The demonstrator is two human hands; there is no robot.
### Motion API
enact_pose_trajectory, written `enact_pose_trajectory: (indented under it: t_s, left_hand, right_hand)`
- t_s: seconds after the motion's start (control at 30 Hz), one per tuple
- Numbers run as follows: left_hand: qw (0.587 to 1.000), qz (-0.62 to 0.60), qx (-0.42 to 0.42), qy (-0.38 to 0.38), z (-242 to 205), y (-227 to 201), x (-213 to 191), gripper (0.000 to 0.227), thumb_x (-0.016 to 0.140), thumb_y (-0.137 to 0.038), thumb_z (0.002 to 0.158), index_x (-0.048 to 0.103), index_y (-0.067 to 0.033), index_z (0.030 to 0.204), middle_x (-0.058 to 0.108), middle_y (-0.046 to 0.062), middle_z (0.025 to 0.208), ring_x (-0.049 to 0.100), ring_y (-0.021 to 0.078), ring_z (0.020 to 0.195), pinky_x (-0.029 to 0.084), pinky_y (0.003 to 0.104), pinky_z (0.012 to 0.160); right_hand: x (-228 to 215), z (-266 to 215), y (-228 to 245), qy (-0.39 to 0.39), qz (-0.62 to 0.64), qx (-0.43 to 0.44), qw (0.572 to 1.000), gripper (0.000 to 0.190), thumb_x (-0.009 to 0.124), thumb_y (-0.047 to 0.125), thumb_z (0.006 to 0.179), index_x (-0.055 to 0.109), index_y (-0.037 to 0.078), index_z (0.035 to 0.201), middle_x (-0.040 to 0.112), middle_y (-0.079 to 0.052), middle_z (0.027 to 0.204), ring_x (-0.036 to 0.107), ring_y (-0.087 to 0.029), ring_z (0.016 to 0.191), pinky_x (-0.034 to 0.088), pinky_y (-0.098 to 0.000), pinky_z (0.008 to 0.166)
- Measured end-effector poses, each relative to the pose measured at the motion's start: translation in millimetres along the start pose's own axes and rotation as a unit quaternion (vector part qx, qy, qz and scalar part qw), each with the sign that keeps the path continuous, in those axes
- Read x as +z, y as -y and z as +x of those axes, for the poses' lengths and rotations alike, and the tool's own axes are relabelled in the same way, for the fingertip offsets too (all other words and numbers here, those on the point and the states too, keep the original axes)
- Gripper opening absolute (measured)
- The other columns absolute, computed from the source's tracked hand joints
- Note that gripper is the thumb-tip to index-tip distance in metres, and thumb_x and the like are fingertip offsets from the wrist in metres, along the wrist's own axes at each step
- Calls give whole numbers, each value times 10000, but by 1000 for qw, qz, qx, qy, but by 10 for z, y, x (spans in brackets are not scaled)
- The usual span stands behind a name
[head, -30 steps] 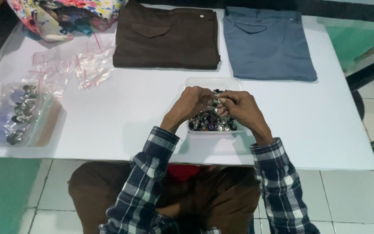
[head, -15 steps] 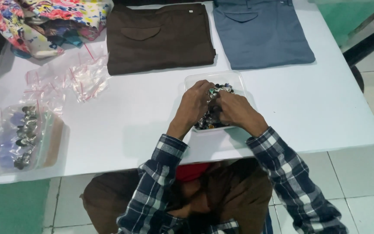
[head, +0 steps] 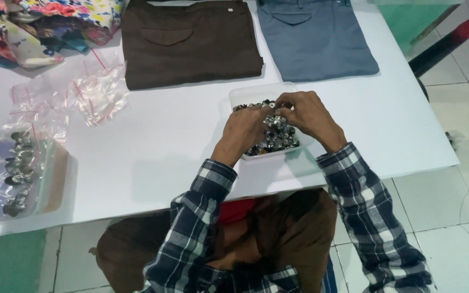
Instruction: The person sits at a white table and repeatedly picks small metal buttons from a clear plastic container, places them into small zip-top bags, and seals them. Folded trousers and additional bags are visible on the table.
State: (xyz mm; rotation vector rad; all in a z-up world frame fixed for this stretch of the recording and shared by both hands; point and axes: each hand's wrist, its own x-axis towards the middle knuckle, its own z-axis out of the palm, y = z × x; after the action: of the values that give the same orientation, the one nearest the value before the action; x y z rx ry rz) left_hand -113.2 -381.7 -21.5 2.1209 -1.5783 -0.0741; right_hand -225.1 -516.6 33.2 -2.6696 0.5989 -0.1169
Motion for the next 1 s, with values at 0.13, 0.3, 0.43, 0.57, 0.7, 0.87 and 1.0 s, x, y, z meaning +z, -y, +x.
enact_pose_trajectory:
  t_s: [0.13,0.3,0.43,0.57,0.7,0.87,1.0]
  left_hand:
    - [996,77,9,41,83,29,164,95,698,-112,795,730,-127,883,720,33,764,734,221,697,614,366,674]
    - [992,119,37,8,172,159,446,87,655,-74,804,708,-82,736,692,51,644,719,234,604,604,344,622]
    - [996,77,34,39,93,21,112,136,619,-55,863,746,-89,897,730,101,773,746,298,748,620,399,710]
    - [996,-66,-30,45,87,-7,-10,165,631,-76,910,747,-94,1026,751,125,872,747,318,840,612,411,783]
    - [962,-263,-68,2,137,63,-21,169,640,-50,916,729,-78,1056,744,209,949,726,394,925,596,464,821]
    - [883,-464,-69,-5,165,185,-34,196,707,-54,889,745,-45,1081,757,199,914,752,241,854,641,295,750]
    - [876,-476,-75,-6,158,160,-76,217,690,-9,880,741,-11,1092,754,229,909,747,248,856,644,291,752]
  right_hand:
    - [79,6,-39,9,-50,-16,999,170,677,90,923,790,85,1050,769,-182,973,730,-372,971,578,-407,868]
    - [212,52,-136,85,-50,-4,995,185,629,40,933,786,70,1025,771,-187,947,741,-360,945,579,-389,845]
    - [62,-101,-89,71,74,37,994,219,662,88,927,785,78,1108,764,-222,949,744,-403,865,579,-427,764]
    - [-41,-217,-24,25,179,41,983,200,674,95,944,760,18,1107,752,-239,924,757,-309,791,602,-380,753]
    - [25,-189,-129,-13,305,39,951,167,692,142,956,765,9,1027,748,-224,878,759,-289,774,622,-358,713]
    - [31,-197,-84,-4,443,48,895,245,678,92,954,696,-58,1147,742,-233,866,753,-205,746,651,-247,669]
    - [149,-148,-144,-10,514,74,855,242,654,96,972,683,-110,1097,742,-217,841,760,-188,717,663,-214,650]
